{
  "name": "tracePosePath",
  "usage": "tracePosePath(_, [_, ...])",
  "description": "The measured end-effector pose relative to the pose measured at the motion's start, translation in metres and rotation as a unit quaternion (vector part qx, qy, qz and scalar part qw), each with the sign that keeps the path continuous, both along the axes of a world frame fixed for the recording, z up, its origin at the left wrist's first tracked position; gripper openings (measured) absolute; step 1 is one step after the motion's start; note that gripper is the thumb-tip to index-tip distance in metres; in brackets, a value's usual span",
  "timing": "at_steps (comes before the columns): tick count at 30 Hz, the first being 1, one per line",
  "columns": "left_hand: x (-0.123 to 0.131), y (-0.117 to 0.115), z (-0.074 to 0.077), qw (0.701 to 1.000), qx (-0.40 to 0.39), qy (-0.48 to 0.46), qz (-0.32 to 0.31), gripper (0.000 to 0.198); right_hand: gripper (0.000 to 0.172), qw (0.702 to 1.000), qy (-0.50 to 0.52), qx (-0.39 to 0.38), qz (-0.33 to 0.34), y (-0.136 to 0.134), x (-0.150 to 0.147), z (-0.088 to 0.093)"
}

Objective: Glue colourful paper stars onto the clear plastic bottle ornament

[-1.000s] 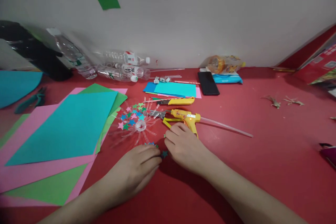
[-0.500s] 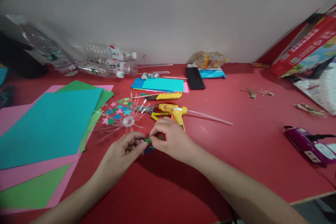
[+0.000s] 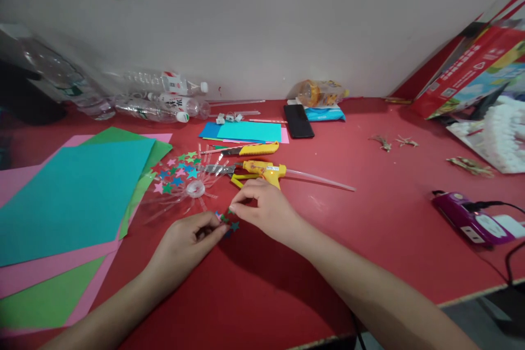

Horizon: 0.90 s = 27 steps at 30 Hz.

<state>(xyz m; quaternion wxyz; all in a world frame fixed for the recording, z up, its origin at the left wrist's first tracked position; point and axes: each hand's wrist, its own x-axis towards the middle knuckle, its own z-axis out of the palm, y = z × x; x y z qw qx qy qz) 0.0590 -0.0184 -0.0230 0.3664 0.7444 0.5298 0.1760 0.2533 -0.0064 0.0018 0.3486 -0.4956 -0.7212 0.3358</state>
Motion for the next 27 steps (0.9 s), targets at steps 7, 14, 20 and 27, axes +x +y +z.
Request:
tracePosePath(7, [0.003,-0.006,0.012,0.960,-0.190,-0.203,0.021,0.026,0.014,0.999,0.024,-0.010,0.023,-0.008,-0.007,0.003])
tracePosePath(14, [0.002,-0.007,0.012,0.941,-0.224,-0.252,0.034,0.024,0.013,0.998,0.029,-0.019,0.048,-0.011,-0.008,0.006])
tracePosePath(20, [0.004,-0.010,0.009,0.929,-0.222,-0.295,0.030,0.034,0.010,0.971,-0.101,0.211,0.054,-0.021,-0.008,0.002])
tracePosePath(27, [0.005,-0.010,0.018,0.931,-0.190,-0.308,0.038,0.023,0.009,0.975,-0.065,0.200,0.065,-0.021,-0.007,0.010])
